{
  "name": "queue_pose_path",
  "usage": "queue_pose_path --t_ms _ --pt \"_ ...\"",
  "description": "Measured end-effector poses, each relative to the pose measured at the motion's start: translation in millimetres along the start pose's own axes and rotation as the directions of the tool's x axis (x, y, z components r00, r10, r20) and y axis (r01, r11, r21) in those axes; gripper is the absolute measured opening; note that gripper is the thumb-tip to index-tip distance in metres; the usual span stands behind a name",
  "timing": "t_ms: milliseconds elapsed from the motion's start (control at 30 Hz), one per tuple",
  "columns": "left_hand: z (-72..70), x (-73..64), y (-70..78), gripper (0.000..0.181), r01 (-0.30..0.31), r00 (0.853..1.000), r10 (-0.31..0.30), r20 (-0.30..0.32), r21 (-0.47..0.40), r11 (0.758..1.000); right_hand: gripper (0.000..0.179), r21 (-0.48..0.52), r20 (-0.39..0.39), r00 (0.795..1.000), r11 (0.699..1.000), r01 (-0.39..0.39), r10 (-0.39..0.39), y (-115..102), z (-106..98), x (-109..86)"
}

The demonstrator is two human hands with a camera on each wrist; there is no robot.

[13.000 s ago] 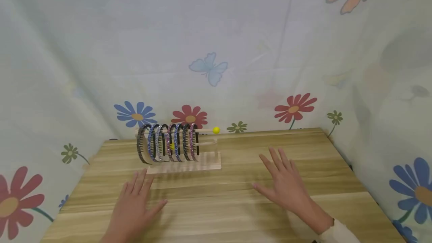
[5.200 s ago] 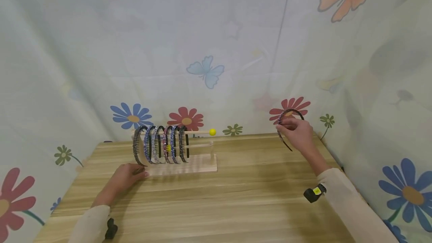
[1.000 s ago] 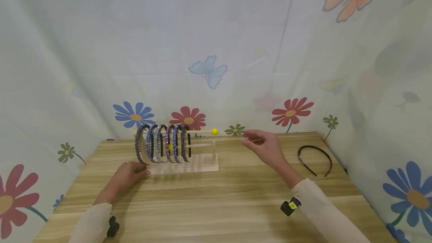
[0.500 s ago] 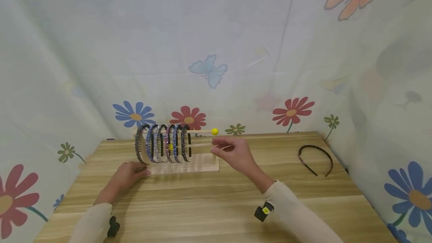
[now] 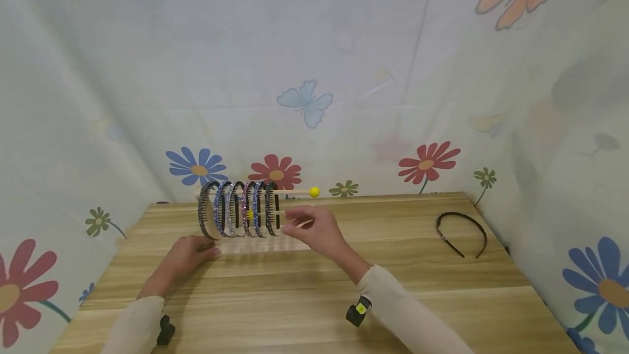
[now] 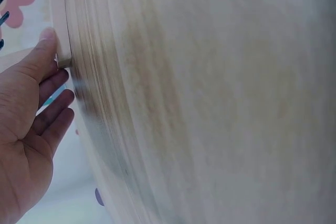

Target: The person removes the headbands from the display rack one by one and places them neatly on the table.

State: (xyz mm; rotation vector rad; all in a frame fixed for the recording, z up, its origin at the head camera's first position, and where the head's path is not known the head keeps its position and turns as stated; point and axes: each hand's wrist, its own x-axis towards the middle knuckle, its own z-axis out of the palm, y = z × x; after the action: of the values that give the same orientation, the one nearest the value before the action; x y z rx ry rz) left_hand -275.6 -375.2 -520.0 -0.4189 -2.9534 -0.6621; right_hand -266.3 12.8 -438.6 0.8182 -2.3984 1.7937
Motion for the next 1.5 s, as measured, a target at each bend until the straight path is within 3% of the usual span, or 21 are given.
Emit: queue_pose_path --t_ms 267,700,1000,1500 --pt "-0.2 1.1 0.0 0.029 -0.017 1.0 0.017 -0.01 -0.001 1.0 0.037 0.002 0.001 0.997 0.997 -0.074 0.074 0.0 16.1 11.6" --pt "1.1 1.8 0.1 0.027 -0.035 0.999 0.035 -0.02 0.008 0.999 0.04 -0.003 0.008 1.0 1.0 -0.003 0.003 1.7 29.2 19.3" --pt "1.0 1.2 0.3 0.024 -0.034 0.999 0.034 -0.022 0.013 0.999 0.037 -0.033 0.015 1.0 0.999 -0.018 0.018 0.8 32.3 21.2" --pt "-0.4 0.1 0.5 0.025 -0.022 1.0 0.022 -0.009 0.011 1.0 0.025 -0.077 -0.015 1.0 0.997 0.001 -0.002 -6.3 21.9 24.1"
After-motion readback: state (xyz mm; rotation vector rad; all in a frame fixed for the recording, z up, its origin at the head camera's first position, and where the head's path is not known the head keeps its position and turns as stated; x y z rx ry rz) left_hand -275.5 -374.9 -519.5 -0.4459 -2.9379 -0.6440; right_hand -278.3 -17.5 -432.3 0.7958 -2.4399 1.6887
